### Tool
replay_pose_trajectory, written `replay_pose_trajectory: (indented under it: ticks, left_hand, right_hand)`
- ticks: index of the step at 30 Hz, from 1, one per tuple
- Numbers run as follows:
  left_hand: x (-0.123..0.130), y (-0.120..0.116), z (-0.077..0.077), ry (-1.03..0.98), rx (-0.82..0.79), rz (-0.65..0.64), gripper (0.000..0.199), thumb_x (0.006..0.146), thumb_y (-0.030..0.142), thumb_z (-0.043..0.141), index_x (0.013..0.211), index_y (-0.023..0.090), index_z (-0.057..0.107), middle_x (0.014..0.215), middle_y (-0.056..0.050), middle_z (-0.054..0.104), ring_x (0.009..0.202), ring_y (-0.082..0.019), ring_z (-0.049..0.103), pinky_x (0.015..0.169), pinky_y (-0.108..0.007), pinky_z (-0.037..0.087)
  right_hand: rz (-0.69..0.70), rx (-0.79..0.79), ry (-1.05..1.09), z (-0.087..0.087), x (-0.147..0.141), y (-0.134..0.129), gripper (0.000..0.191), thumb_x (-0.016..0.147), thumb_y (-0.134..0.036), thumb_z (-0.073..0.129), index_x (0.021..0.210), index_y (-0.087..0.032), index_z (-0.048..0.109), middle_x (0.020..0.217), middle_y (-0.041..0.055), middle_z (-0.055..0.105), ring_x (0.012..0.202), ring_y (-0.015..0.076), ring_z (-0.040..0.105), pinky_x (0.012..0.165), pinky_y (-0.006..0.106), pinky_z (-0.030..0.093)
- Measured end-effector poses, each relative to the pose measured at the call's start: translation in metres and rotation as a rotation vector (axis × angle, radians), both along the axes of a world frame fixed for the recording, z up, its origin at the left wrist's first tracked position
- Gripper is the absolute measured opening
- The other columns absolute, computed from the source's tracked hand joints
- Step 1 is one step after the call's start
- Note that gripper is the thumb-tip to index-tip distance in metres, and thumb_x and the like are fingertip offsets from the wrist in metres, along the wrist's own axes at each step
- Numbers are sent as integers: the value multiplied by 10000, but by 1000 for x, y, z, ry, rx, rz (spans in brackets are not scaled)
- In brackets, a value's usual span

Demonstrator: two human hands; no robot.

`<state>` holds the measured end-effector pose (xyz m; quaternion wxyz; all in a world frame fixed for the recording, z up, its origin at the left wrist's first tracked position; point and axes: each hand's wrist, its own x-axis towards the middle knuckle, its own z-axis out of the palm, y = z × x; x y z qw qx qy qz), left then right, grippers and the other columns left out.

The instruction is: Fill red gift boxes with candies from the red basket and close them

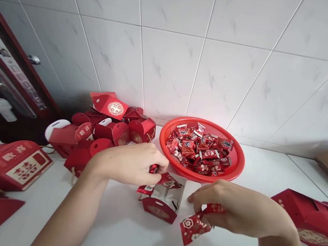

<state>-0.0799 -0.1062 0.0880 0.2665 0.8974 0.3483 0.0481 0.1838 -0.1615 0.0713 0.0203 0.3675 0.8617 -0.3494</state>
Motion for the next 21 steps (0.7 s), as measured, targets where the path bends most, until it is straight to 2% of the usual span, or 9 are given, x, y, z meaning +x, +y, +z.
replay_pose_trajectory:
  ticks: [4,8,14,18,21]
  left_hand:
    - [-2,4,-4,61,-7,16,214,699,91,561,532,220,530,507,37,538,467,-141,426,497,-312,226]
    - [13,5,-16,135,44,-1,286,679,51,553,507,217,395,500,32,481,455,-148,372,517,-336,201]
    - [31,-5,-22,240,215,50,465,667,-26,540,494,206,176,445,43,189,431,-138,148,550,-364,145]
    - [38,-18,-22,310,257,74,473,624,-87,521,472,212,188,430,44,193,444,-140,149,562,-353,176]
    - [44,-23,-25,386,273,42,460,590,-115,509,458,214,216,430,38,220,466,-149,197,567,-349,203]
  right_hand:
    - [12,25,23,-2,0,2,169,886,-125,593,957,-183,735,884,50,747,776,173,665,623,236,441]
    - [7,-24,-2,0,-3,3,186,866,-71,588,921,-177,730,830,29,747,725,155,658,626,229,445]
    - [1,-56,-23,2,-4,2,185,851,-43,591,898,-176,712,822,18,748,708,146,647,621,225,441]
    - [-6,-45,-28,2,-6,1,157,857,-72,605,884,-183,713,797,17,730,692,147,630,605,225,434]
    - [-15,-52,-40,2,-7,0,162,853,-72,607,884,-182,722,803,23,730,701,154,642,606,225,439]
